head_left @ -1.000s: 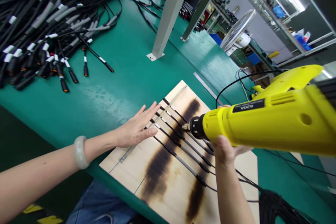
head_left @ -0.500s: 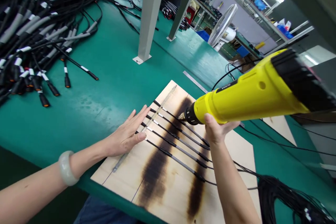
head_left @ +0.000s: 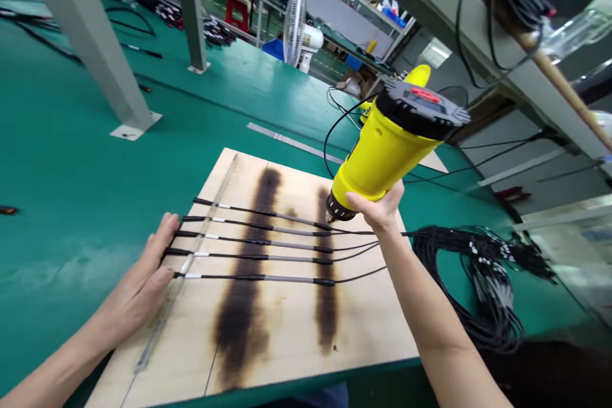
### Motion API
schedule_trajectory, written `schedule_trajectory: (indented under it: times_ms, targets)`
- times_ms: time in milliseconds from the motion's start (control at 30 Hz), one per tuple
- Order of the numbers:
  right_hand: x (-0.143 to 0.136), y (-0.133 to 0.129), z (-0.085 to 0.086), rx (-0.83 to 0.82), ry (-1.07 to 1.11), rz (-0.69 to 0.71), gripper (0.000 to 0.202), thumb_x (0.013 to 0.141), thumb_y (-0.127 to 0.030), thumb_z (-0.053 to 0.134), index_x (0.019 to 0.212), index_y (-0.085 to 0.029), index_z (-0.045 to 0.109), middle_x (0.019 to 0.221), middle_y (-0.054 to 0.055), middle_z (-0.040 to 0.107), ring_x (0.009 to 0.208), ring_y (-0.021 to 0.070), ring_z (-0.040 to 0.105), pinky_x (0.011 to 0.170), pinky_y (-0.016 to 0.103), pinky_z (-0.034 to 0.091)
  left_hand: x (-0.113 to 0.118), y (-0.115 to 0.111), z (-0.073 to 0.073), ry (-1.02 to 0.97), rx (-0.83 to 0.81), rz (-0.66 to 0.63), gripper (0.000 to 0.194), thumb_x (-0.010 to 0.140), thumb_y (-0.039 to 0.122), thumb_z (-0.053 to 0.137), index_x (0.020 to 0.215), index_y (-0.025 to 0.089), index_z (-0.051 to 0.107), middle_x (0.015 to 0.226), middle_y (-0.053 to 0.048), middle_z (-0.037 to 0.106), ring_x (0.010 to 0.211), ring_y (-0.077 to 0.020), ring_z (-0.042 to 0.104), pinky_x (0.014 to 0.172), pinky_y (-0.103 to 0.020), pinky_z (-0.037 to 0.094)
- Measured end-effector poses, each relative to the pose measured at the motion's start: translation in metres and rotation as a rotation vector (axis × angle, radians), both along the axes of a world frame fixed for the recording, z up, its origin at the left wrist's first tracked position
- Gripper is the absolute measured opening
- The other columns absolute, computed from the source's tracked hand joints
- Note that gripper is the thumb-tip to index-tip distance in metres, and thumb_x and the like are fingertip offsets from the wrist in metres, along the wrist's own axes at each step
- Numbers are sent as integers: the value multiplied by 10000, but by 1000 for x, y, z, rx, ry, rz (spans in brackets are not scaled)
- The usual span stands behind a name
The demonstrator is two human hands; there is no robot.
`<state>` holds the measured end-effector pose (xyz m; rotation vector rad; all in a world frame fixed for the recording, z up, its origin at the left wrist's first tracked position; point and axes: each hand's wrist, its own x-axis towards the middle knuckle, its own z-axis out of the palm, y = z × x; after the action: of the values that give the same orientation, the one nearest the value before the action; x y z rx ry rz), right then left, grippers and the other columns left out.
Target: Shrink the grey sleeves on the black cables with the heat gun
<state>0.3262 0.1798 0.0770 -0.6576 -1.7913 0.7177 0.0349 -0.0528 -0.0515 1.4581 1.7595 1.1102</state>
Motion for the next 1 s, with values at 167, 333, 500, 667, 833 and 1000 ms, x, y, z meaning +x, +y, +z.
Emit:
schedule_trajectory:
  times_ms: [167,333,500,667,833,1000]
  targets:
    - [3,-1,-12,-29,128,19,735,485,-523,829,1049,-228,463,960,57,618,846,250,645,758,441,543,-4,2,-4,-78,-29,51,599,882,615,281,1446,476,133,1561,115,154,1414,-316,174,1176,-463,133]
    - [7,-2,-17,-35,98,-4,723,473,-482,846,1029,-217,468,956,48,617,855,228,634,764,383,538,2,5,5,-126,-35,95,571,878,610,298,1425,516,165,1542,178,179,1416,-293,179,1192,-432,129]
    - [10,-6,-13,-7,131,43,726,470,-472,843,1034,-221,462,944,38,617,844,212,624,740,346,537,6,6,15,-78,-80,82,522,897,578,317,1383,605,129,1502,301,149,1425,-263,144,1199,-477,101]
    - [10,-6,-12,18,118,17,774,451,-454,854,1068,-224,447,970,42,612,872,216,619,772,359,532,4,5,14,-102,-62,100,531,895,584,322,1398,572,155,1517,247,181,1420,-259,170,1195,-450,130]
    - [10,-6,-12,0,116,44,798,439,-487,851,1074,-226,444,980,46,609,884,221,618,778,372,534,7,4,18,-89,-54,110,529,914,554,303,1420,533,149,1532,197,181,1416,-252,190,1191,-437,152]
    - [15,-5,-9,-23,129,25,777,431,-468,856,1048,-223,452,962,40,628,868,215,623,763,356,535,5,5,18,-87,-58,74,528,904,554,334,1394,583,140,1521,247,165,1422,-246,167,1203,-450,109]
